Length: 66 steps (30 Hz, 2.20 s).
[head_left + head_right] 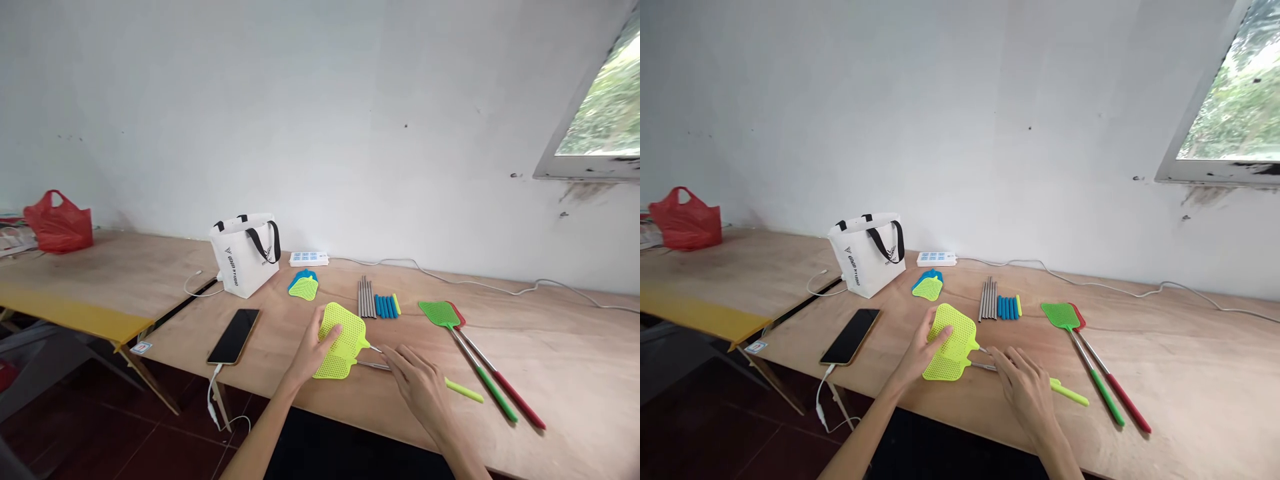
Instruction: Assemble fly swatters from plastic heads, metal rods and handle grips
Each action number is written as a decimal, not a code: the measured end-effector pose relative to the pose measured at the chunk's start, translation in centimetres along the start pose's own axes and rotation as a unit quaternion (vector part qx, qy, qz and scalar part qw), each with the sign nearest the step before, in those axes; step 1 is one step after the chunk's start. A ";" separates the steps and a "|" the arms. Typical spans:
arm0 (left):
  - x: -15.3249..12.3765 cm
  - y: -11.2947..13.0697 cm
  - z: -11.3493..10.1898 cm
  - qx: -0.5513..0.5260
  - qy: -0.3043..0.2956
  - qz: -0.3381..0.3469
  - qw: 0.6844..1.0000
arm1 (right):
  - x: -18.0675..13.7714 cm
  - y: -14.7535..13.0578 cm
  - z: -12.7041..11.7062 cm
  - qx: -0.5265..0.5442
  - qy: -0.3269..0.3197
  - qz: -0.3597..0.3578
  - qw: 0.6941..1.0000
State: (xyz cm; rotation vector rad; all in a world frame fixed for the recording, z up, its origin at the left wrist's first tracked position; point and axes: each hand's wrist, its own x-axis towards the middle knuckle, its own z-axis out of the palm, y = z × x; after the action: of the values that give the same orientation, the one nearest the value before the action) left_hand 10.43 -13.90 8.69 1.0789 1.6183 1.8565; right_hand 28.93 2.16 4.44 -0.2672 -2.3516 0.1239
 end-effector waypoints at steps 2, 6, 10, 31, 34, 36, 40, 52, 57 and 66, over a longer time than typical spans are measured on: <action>-0.2 0.2 0.4 0.012 -0.001 0.008 1.000 | 0.1 0.1 -0.1 0.032 -0.006 0.007 0.999; -0.7 0.9 0.9 0.024 -0.004 0.021 0.999 | 0.4 0.0 -0.2 0.103 0.000 0.012 0.995; -1.0 1.6 1.1 0.038 -0.018 0.035 0.999 | 0.3 0.0 0.1 0.126 0.007 0.013 0.992; 1.0 -6.3 -0.2 0.132 0.025 -0.011 0.991 | -0.4 3.3 2.4 0.036 -0.123 0.065 0.990; 1.0 -7.8 -0.6 0.272 0.068 -0.002 0.960 | -0.7 3.5 2.6 0.019 -0.133 0.083 0.987; 0.9 -8.1 -0.5 0.340 0.087 0.025 0.936 | -0.6 3.3 2.3 0.026 -0.142 0.083 0.986; 0.6 -7.2 0.4 0.380 0.066 0.083 0.919 | -0.1 2.8 0.9 0.056 -0.176 0.035 0.982; -0.3 -6.2 1.0 0.421 -0.150 0.098 0.889 | -1.8 5.1 3.3 -0.055 -0.130 0.074 0.987; -0.1 -5.8 0.9 0.405 -0.130 0.079 0.902 | -2.4 5.6 4.4 -0.097 -0.093 0.089 0.987; -1.9 -5.1 3.4 0.430 -0.243 0.057 0.867 | -2.2 3.7 4.6 -0.141 -0.047 0.089 0.985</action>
State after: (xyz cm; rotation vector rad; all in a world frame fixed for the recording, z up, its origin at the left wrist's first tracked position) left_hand 13.48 -12.20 3.27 1.8374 2.0958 0.7235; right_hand 27.86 5.26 -0.95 -0.6234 -2.4329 -0.1162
